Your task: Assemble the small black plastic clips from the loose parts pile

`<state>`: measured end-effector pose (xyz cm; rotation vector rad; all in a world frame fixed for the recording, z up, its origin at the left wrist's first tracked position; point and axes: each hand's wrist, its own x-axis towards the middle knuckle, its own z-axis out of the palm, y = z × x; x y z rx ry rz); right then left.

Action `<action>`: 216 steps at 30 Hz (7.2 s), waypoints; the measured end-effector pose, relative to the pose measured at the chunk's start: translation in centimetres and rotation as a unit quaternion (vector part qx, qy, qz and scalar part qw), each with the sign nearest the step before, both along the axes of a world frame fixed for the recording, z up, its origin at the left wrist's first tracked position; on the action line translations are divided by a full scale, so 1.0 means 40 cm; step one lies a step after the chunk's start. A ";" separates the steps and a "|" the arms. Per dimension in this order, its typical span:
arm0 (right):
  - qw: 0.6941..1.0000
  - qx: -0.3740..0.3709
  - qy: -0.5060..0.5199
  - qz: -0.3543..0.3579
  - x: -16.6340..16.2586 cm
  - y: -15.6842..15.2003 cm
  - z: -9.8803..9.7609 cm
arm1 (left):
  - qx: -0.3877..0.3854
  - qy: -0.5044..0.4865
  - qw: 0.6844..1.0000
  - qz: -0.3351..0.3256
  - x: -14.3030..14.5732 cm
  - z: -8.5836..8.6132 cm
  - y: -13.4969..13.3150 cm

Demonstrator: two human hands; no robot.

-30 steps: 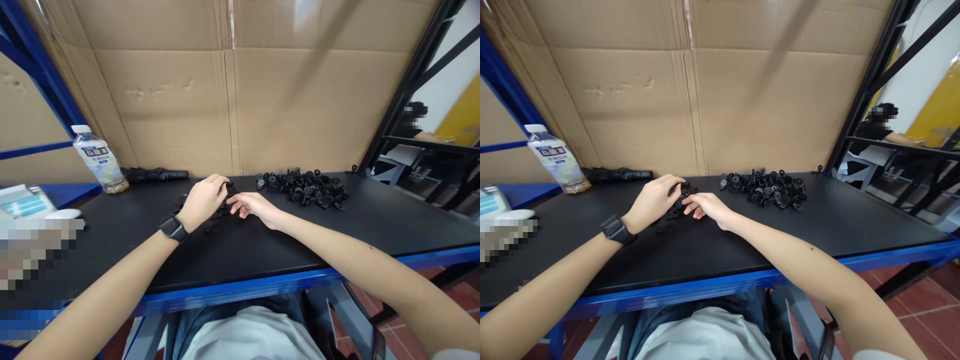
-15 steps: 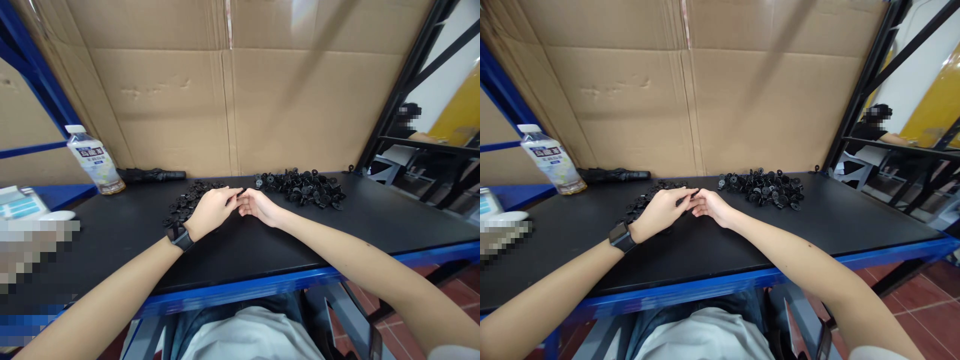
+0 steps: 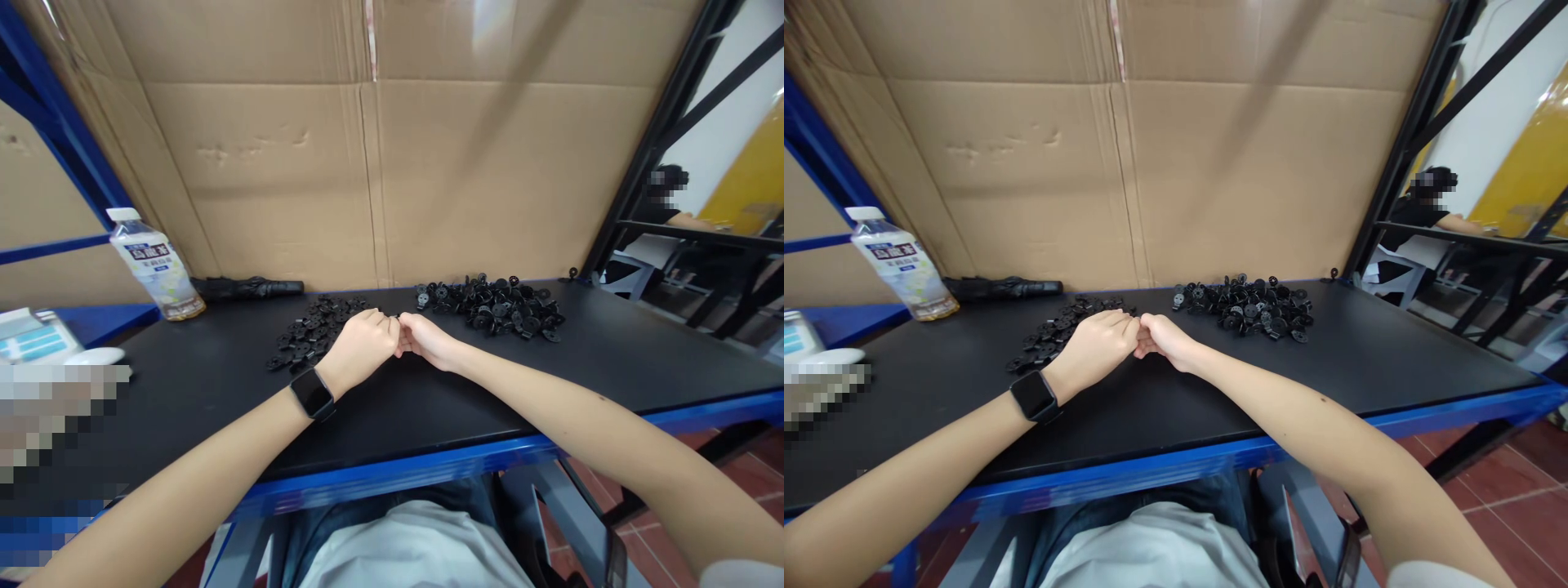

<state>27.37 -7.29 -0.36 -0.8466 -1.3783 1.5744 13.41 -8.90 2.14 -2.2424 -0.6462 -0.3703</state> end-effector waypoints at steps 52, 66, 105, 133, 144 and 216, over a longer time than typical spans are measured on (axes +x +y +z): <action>1.000 0.003 -0.004 0.009 0.012 -0.014 0.024 | -0.244 -0.241 0.938 -0.043 -0.052 0.017 0.032; 1.000 -0.018 -0.006 0.015 0.008 0.010 0.002 | -0.185 -0.061 0.981 0.018 -0.034 0.007 0.011; 0.992 -0.084 0.082 -0.053 0.007 0.004 0.014 | -0.184 -0.289 0.937 0.072 -0.053 0.015 0.052; 0.977 -0.112 0.152 -0.102 0.023 0.017 0.007 | -0.185 -0.105 0.949 0.235 -0.155 -0.003 0.132; 0.993 -0.062 0.072 -0.073 0.014 0.007 0.010 | -0.194 -0.227 0.944 0.143 -0.142 0.015 0.117; 0.993 0.058 -0.095 -0.043 -0.011 -0.014 -0.001 | -0.094 0.021 0.990 0.105 -0.002 0.018 -0.012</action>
